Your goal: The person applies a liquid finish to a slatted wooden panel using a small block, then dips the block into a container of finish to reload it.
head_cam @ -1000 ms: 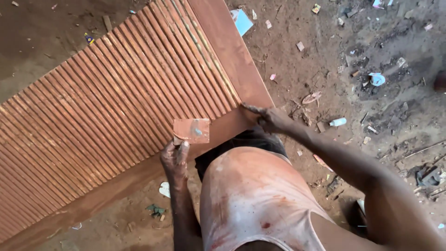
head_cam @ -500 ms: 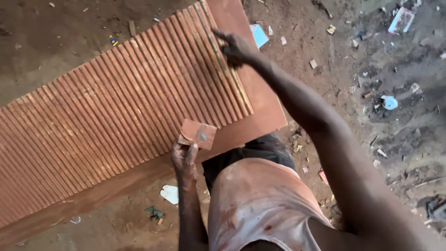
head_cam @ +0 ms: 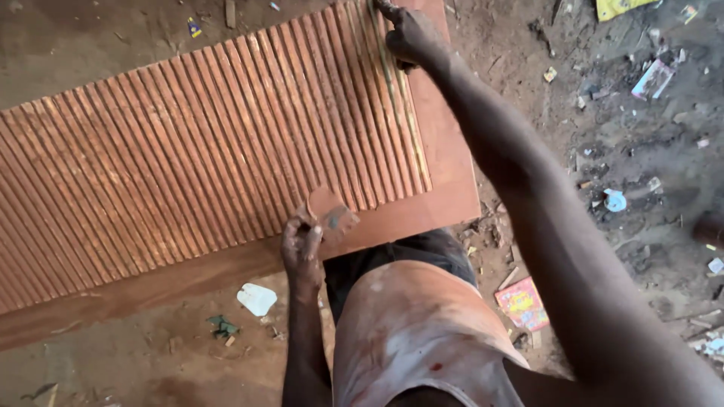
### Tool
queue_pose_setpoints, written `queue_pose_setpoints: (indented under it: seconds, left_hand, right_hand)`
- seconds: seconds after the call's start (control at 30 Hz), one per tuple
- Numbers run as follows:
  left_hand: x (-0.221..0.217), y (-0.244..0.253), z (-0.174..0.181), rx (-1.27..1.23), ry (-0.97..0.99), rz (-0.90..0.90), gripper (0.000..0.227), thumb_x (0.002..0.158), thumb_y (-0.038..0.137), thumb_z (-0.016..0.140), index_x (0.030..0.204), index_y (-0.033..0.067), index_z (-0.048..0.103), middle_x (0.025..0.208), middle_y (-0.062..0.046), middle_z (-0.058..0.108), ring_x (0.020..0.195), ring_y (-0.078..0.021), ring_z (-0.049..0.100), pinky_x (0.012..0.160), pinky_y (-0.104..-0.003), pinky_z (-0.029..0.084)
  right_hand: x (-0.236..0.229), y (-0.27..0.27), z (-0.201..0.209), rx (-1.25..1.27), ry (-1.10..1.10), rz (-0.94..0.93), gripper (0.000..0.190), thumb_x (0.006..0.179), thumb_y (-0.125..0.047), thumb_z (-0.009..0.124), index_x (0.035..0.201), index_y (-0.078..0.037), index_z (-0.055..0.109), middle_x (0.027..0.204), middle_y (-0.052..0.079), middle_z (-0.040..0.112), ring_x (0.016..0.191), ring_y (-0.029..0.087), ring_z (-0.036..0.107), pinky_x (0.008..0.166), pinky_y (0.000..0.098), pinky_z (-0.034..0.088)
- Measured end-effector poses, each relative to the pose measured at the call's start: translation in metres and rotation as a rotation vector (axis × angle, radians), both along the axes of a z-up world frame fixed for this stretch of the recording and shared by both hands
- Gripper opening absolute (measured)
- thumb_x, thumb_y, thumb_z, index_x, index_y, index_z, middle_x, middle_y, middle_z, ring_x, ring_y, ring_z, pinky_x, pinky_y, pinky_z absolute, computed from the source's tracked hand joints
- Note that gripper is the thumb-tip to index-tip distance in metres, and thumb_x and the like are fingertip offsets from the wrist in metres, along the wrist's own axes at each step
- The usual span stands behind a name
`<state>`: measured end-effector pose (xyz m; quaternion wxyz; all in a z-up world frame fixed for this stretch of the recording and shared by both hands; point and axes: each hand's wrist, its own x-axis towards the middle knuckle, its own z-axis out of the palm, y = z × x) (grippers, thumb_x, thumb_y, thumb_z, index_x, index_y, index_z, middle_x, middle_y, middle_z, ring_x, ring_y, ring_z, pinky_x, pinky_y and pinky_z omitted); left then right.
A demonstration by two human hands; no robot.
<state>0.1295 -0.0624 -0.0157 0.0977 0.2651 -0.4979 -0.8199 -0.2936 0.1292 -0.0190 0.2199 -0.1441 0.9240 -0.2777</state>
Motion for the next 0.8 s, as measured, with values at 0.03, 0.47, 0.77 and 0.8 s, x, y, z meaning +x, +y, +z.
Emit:
queue_pose_setpoints:
  seconds: [0.03,0.47,0.77,0.8]
  left_hand:
    - [-0.003,-0.002,0.002,-0.029,-0.001,-0.006,0.018,0.099,0.005,0.066,0.116,0.0031,0.061,0.105,0.001,0.060,0.095,-0.0073,0.055,0.086,-0.023,0.047]
    - [-0.040,0.000,-0.033,0.113,0.096,0.015,0.014,0.102,0.005,0.062,0.115,0.0021,0.062,0.101,0.003,0.058,0.089,-0.0036,0.052,0.081,-0.019,0.044]
    - [-0.055,0.025,-0.025,0.156,0.040,-0.057,0.015,0.103,0.008,0.065,0.116,0.0021,0.060,0.091,0.004,0.053,0.078,-0.0031,0.048,0.072,-0.020,0.043]
    - [-0.058,0.027,-0.017,0.134,0.031,-0.061,0.015,0.104,0.009,0.065,0.116,0.0022,0.060,0.089,0.004,0.052,0.077,-0.0032,0.047,0.070,-0.020,0.043]
  right_hand:
    - [0.008,0.003,0.001,0.003,0.040,0.019,0.079,0.088,0.001,0.037,0.161,-0.028,0.039,0.070,0.021,0.071,0.054,0.025,0.071,0.056,0.0385,0.062]
    - [0.246,0.099,0.024,0.255,0.046,0.139,0.081,0.084,-0.010,0.050,0.161,-0.030,0.037,0.057,0.024,0.060,0.048,0.042,0.058,0.051,0.0547,0.048]
    - [0.317,0.126,0.050,0.305,-0.111,0.121,0.076,0.084,-0.013,0.056,0.155,-0.037,0.044,0.063,0.022,0.064,0.055,0.042,0.062,0.058,0.0527,0.052]
    - [0.312,0.122,0.057,0.135,-0.227,0.071,0.075,0.085,-0.010,0.052,0.156,-0.033,0.044,0.063,0.022,0.064,0.055,0.040,0.064,0.058,0.0506,0.054]
